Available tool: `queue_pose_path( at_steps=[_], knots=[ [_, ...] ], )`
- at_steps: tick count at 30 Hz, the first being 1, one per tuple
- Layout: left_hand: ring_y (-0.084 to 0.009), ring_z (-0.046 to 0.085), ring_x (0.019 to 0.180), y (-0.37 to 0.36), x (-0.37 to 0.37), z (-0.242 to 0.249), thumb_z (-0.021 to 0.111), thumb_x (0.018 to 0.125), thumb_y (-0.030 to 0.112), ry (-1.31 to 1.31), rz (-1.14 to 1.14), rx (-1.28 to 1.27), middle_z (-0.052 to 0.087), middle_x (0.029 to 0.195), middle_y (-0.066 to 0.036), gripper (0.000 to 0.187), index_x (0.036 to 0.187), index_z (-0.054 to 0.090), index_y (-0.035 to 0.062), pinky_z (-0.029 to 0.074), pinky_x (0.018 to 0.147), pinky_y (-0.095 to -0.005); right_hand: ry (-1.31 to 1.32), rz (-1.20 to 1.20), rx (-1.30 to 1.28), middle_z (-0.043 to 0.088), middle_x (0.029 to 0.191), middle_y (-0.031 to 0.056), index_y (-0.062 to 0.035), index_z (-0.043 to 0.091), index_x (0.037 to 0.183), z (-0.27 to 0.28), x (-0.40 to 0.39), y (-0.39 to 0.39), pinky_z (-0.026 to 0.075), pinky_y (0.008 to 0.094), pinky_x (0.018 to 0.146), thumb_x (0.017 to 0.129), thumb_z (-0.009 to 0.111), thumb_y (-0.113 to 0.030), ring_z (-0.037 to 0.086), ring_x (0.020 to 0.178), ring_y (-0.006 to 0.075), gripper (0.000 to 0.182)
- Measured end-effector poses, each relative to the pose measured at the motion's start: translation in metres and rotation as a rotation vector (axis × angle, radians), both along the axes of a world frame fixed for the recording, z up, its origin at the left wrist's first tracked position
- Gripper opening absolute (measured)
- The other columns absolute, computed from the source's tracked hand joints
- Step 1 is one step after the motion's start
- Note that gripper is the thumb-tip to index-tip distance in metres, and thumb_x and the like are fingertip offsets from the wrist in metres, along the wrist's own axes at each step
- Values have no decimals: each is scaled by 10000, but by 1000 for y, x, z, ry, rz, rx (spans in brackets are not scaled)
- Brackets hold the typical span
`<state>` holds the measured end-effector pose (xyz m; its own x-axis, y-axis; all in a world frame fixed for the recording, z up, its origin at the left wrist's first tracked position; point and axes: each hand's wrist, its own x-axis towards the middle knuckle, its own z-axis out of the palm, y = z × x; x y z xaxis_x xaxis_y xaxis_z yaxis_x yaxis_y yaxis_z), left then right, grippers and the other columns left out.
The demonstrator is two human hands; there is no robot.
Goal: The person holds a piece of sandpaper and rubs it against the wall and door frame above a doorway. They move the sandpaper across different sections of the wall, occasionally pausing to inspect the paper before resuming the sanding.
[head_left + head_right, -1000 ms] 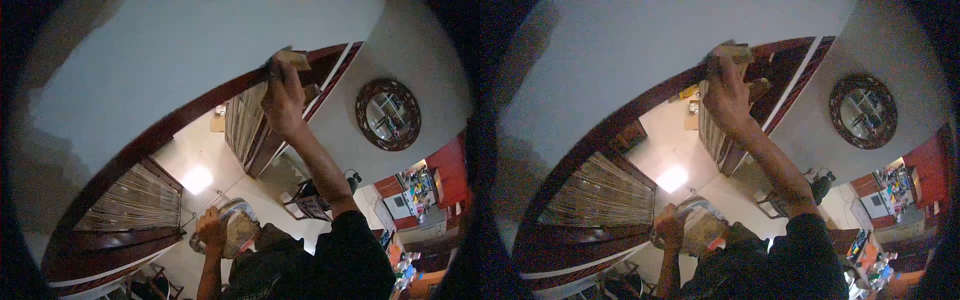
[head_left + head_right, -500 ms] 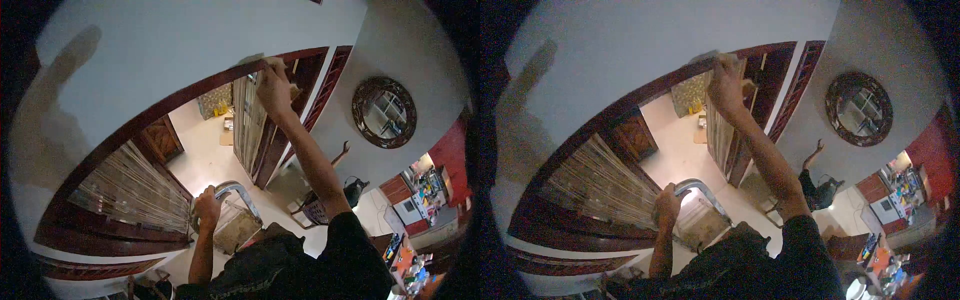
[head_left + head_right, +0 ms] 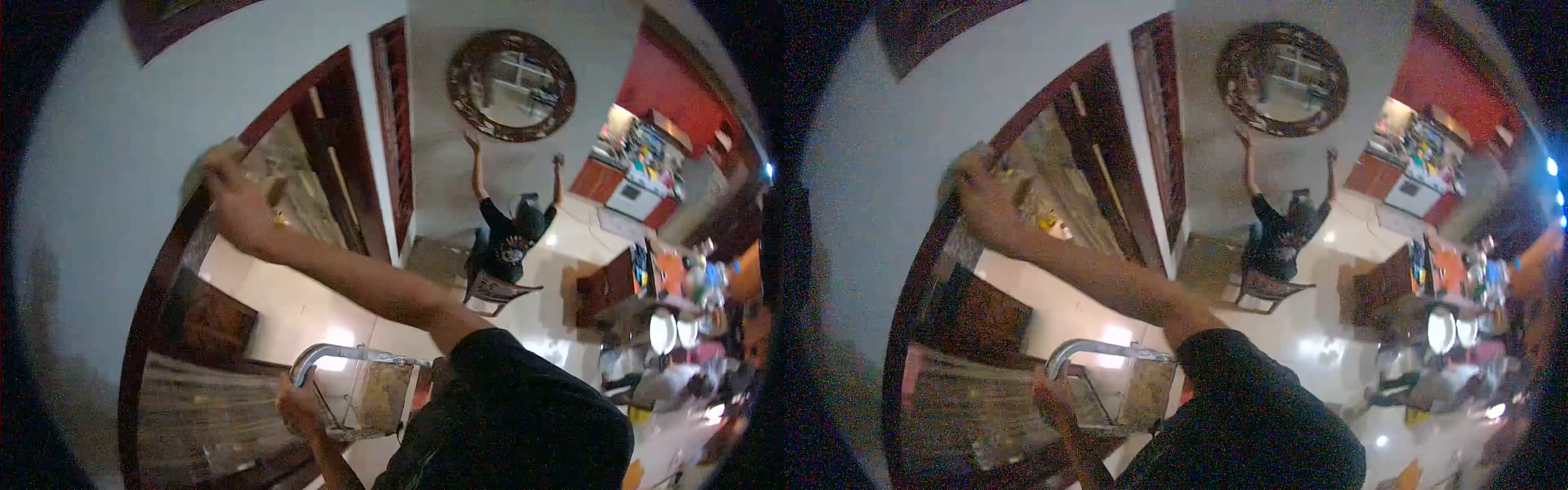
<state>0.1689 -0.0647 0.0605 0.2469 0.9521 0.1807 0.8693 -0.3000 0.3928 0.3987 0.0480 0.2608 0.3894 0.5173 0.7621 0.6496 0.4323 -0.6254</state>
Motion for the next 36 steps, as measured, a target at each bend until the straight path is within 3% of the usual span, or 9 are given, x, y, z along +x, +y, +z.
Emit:
queue_pose_path(
  at_steps=[5,9,11,14,15,17,21,26,36],
  knots=[
    [-405,612,774,14,-10,-18,701,764,434,194,105,-67,627,840,-230,461,897,605,3,472,646,-460,-439,-339,223,452,1159,287,91,520,1058,-40,-16,60,434,461,912,801,461,-31,542,1005,405,290],
    [-402,613,751,32,-61,-58,689,765,469,72,-72,45,628,808,-220,485,907,606,13,471,626,-466,-561,94,-392,420,1274,263,35,502,1170,-64,-1,-4,444,447,933,742,522,-2,523,1090,410,431],
    [-402,609,707,56,-84,-111,684,753,517,-53,-276,724,627,771,-209,511,895,605,33,466,601,-470,-275,-71,-97,467,1246,236,-2,491,1236,-132,6,-25,465,445,906,723,529,27,550,1050,395,516],
    [-405,599,668,25,-35,-35,687,743,537,238,35,143,628,755,-200,535,879,598,27,460,596,-470,-38,-194,-328,517,1189,242,-20,473,1276,-207,23,-85,497,427,829,785,489,33,572,990,390,494],
    [-405,599,668,10,-21,-6,687,743,537,247,26,139,628,755,-200,535,879,598,27,460,596,-470,204,-87,-753,544,1144,232,-18,515,1235,-212,32,-114,502,424,786,818,492,7,585,939,398,419],
    [-411,592,642,-8,3,32,684,742,549,187,-17,144,630,745,-195,562,859,584,8,454,594,-483,192,-346,-424,566,1103,220,-22,570,1173,-262,38,-160,504,416,757,826,507,-24,591,906,397,353],
    [-409,605,691,26,-35,-31,689,732,557,175,-13,237,638,785,-205,596,912,598,-3,459,619,-481,616,-384,-558,573,910,210,-10,628,1016,-303,45,-252,461,435,667,814,510,-41,571,779,391,236],
    [-404,614,794,73,-81,-86,716,720,520,99,117,-146,639,879,-234,608,1024,618,2,468,669,-458,450,-597,-620,550,846,208,32,583,826,-334,38,-330,443,439,631,788,535,-34,545,723,397,90],
    [-319,616,679,65,-22,-34,711,757,434,189,26,210,652,779,-163,481,955,607,8,481,598,-422,555,-772,-552,568,791,197,52,578,778,-362,51,-358,454,379,603,790,561,-16,575,686,351,71]
  ],
)
